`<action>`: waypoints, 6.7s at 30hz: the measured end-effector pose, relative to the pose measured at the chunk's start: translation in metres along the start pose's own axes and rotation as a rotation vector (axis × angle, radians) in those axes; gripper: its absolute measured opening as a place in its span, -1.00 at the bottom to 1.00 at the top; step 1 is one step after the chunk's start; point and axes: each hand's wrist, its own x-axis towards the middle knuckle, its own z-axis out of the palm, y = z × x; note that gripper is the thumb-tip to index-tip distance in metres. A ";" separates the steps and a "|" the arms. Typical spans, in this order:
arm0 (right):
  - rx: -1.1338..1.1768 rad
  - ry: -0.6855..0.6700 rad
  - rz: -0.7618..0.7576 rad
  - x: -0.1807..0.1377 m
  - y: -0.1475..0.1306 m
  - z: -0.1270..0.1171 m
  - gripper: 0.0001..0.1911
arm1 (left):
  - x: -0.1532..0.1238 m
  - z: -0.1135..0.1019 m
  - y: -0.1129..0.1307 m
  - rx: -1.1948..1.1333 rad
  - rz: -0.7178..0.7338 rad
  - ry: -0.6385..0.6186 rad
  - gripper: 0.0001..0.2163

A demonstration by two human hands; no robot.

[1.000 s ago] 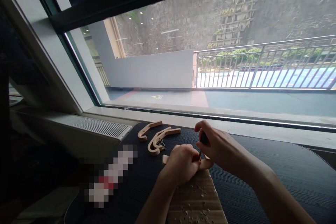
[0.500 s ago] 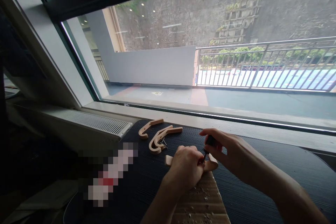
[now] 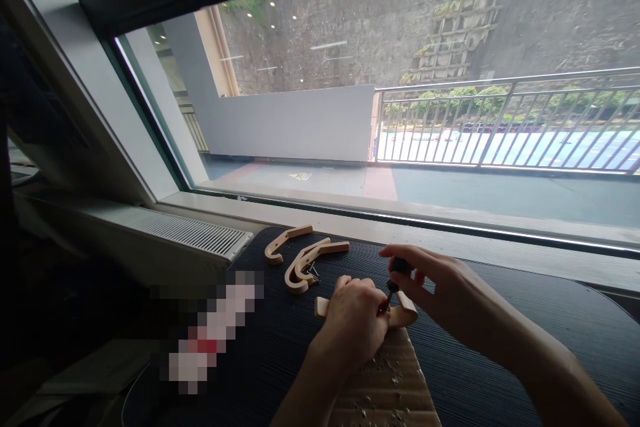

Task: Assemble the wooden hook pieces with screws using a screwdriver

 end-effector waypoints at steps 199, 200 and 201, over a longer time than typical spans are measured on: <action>-0.046 0.019 0.051 0.000 0.005 0.002 -0.79 | -0.003 0.008 0.001 0.023 0.046 0.053 -0.89; -0.007 0.000 0.039 -0.001 0.003 0.001 -0.77 | -0.003 0.008 0.001 0.023 0.049 0.053 -0.89; 0.030 -0.015 0.029 -0.002 0.002 0.000 -0.75 | -0.003 0.008 0.001 0.025 0.049 0.052 -0.88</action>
